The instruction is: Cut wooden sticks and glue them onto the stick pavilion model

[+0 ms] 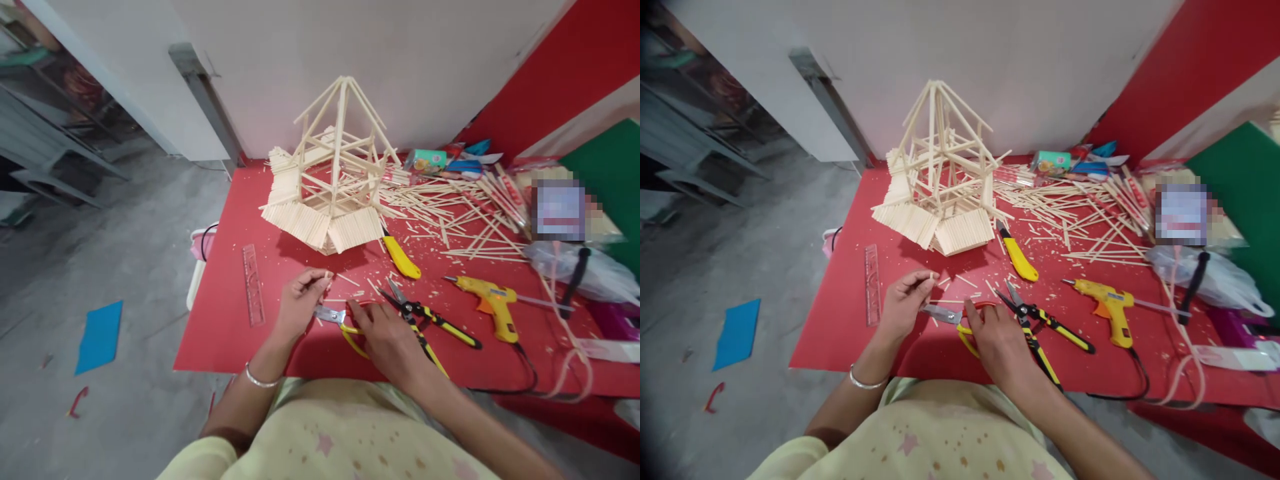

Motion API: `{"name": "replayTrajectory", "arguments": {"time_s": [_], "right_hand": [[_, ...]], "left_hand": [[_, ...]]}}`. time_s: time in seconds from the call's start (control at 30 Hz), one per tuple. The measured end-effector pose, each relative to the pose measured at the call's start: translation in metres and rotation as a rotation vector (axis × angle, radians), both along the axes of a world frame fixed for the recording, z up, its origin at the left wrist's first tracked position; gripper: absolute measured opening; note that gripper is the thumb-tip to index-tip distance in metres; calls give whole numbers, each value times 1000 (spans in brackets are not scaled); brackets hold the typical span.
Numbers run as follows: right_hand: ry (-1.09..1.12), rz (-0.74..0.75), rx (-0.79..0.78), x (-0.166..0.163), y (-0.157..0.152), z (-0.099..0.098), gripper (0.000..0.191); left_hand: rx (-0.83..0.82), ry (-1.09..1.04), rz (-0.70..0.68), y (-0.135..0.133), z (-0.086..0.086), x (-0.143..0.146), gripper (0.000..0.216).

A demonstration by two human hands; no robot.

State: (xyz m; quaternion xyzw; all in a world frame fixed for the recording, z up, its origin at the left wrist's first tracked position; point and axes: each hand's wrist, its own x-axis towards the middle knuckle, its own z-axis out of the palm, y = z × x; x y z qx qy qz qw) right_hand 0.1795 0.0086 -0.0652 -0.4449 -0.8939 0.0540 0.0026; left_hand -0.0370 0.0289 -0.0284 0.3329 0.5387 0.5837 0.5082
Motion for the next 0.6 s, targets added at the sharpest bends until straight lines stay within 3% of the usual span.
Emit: {"name": "replayTrajectory", "arguments": {"time_s": [0.13, 0.27, 0.47, 0.6], "right_hand": [[106, -38, -57, 24, 2, 1, 69], [193, -199, -229, 37, -6, 18, 65], [442, -196, -306, 17, -10, 48, 66], [404, -196, -291, 8, -6, 47, 55]], "left_hand": [[54, 124, 103, -12, 4, -17, 14], [64, 231, 112, -20, -5, -26, 12], [118, 318, -86, -22, -19, -12, 13], [101, 260, -197, -22, -22, 0, 17]]}}
